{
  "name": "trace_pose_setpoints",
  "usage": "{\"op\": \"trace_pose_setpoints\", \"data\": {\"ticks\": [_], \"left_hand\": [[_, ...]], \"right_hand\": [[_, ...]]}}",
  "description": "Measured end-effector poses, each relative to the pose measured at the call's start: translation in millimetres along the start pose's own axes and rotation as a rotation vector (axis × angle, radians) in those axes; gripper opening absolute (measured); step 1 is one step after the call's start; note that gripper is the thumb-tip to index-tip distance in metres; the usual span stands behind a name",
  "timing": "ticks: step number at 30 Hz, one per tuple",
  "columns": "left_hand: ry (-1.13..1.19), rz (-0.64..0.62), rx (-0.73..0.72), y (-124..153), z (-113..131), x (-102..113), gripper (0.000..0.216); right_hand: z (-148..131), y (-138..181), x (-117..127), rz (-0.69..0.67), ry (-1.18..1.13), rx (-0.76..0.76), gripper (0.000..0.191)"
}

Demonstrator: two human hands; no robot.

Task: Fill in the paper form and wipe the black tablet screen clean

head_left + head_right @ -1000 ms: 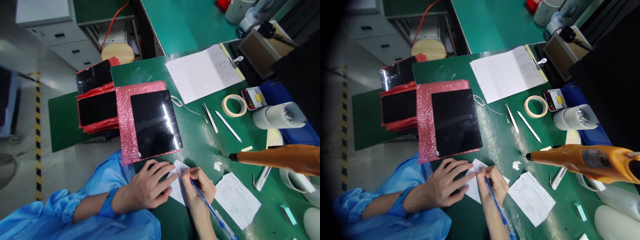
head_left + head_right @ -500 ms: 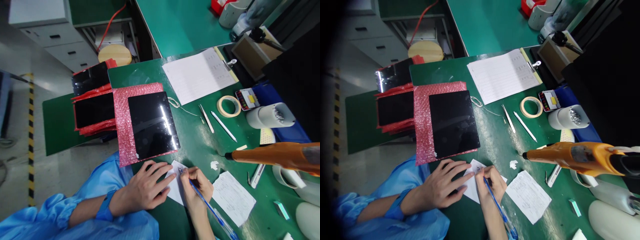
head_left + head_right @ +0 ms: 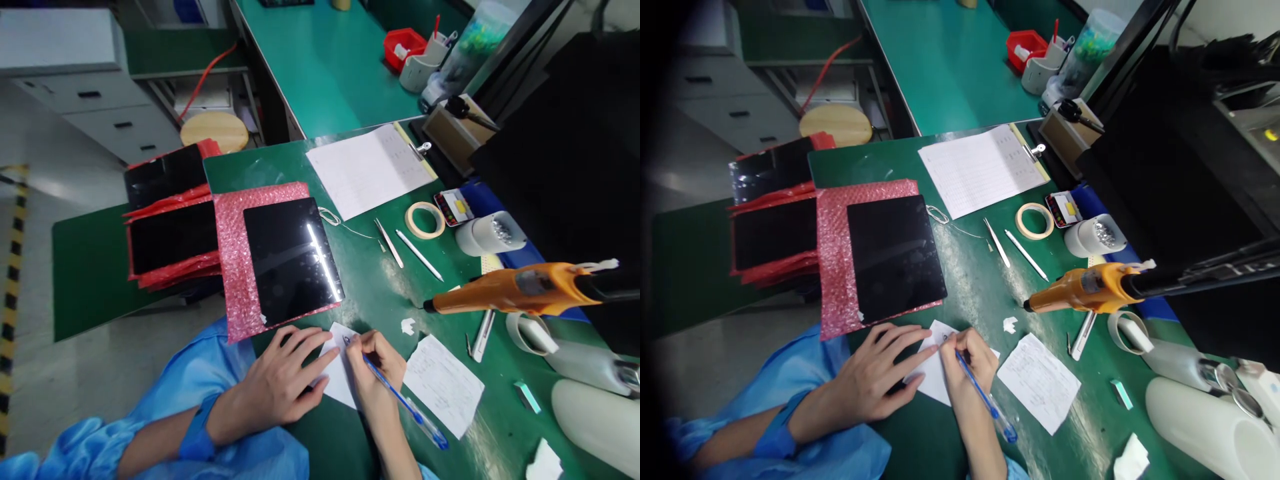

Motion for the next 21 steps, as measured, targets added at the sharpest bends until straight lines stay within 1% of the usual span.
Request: {"op": "trace_pose_setpoints", "data": {"ticks": [21], "left_hand": [[-0.029, 0.027, -0.025, -4.3, 2.4, 6.0, 0.028]], "right_hand": [[-2.2, 0.4, 0.2, 0.004, 0.022, 0.017, 0.039]]}}
Point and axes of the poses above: each hand's wrist, its own y-axis away from the middle knuckle, its own x-axis out of the back of the hand, z = x × y, the point moved 9 cm from there along -y, towards the middle knuckle, and after that the axes turned 2 degrees about z, right-handed, at the moved point
